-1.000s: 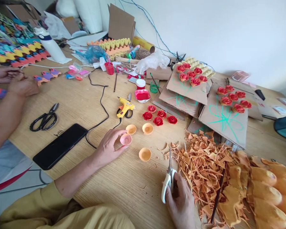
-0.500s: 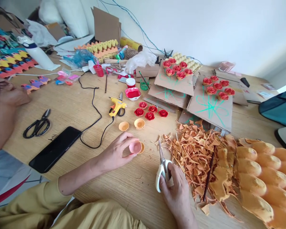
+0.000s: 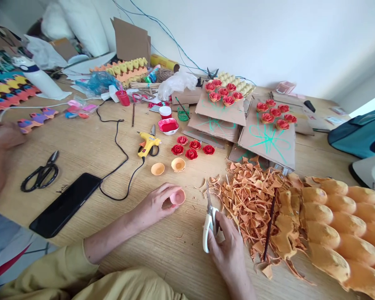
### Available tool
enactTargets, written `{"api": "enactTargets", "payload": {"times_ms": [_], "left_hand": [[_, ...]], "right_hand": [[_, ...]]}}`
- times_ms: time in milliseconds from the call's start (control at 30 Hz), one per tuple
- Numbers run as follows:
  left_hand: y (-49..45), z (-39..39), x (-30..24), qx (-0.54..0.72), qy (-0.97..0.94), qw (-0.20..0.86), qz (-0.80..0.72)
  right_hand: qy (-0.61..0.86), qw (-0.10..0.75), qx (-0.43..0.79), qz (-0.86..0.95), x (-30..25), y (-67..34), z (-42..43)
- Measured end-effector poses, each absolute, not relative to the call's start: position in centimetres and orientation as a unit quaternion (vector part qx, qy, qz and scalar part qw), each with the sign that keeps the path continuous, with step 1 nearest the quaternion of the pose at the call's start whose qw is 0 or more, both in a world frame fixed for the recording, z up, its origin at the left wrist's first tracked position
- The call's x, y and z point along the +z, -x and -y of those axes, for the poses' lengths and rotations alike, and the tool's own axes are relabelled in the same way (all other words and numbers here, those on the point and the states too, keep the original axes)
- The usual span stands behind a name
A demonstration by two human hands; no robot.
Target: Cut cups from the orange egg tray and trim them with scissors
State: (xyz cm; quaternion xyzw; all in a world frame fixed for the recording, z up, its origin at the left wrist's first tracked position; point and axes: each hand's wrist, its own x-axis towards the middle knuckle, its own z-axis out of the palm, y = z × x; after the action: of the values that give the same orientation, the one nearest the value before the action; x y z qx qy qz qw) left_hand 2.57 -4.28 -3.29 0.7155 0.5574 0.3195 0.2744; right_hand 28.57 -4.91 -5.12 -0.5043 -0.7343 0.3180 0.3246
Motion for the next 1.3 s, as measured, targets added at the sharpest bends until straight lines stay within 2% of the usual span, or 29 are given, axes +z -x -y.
{"api": "enactTargets", "payload": {"times_ms": [67,200,300,433,533,833,1000,1300], "left_hand": [[-2.9,4.1,-2.8,0.359,-0.679,0.321,-0.554],[-4.0,4.0,-0.8,0.424,-0.558,0.505,-0.503],[-5.0,4.1,0.2,0.450,-0.507,0.567,-0.468],[-5.8,4.6,0.1,0.443,-0.558,0.517,-0.476],[-5.9,4.9,-0.3,0.436,-0.599,0.451,-0.497],[-6.9,4.8,0.1,0.409,-0.659,0.345,-0.529],[-6.8,4.6,0.8,0.410,-0.681,0.361,-0.487],[-6.4,5.1,1.2,0.438,-0.684,0.347,-0.470]], "right_hand": [[0.514,0.348,0.405,0.671,-4.3,-27.8,4.8],[0.480,0.398,0.576,0.528,-2.8,-25.6,4.3],[0.452,0.421,0.632,0.468,-2.3,-24.0,3.9],[0.435,0.450,0.638,0.449,-2.5,-22.7,3.9],[0.420,0.452,0.650,0.443,-2.9,-22.5,4.1],[0.425,0.457,0.648,0.437,-3.2,-23.3,4.0],[0.382,0.470,0.712,0.355,-2.9,-23.3,3.6],[0.372,0.426,0.781,0.265,-2.6,-22.3,4.5]]}}
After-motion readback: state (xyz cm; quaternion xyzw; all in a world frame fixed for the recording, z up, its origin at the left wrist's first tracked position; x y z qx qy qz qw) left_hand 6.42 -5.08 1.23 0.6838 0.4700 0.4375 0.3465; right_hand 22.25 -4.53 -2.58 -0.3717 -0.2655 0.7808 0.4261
